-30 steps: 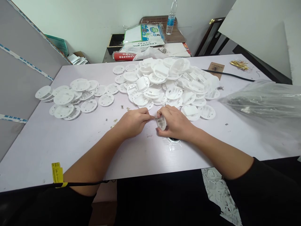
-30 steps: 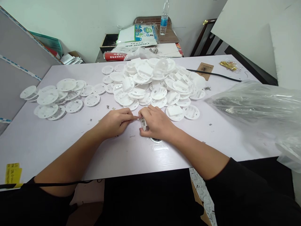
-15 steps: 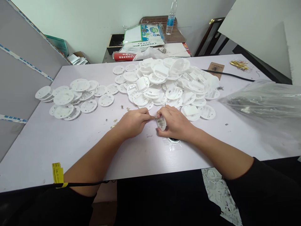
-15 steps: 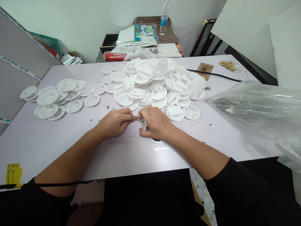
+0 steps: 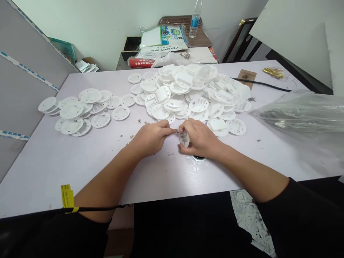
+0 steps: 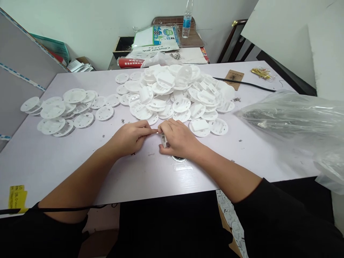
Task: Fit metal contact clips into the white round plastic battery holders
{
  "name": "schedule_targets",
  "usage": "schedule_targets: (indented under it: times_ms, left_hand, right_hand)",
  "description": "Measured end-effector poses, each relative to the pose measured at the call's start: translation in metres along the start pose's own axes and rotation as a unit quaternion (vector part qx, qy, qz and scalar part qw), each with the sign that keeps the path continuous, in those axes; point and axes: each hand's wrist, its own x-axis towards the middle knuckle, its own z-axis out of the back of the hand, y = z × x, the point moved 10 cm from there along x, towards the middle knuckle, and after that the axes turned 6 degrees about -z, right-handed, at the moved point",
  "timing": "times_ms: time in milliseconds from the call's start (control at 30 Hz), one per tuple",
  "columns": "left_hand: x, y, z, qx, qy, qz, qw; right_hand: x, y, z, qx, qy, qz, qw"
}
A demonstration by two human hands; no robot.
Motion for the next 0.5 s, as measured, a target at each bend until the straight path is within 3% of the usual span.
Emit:
schedule_targets:
  times_ms: [500]
  left_hand:
    - [0.0031,-0.0026,-0.0077,-0.024,-0.001,0.006,1.0]
  right_hand:
    - [-0.0007,0.0026,0.0006,0.011,-0.018,0.024,1.0]
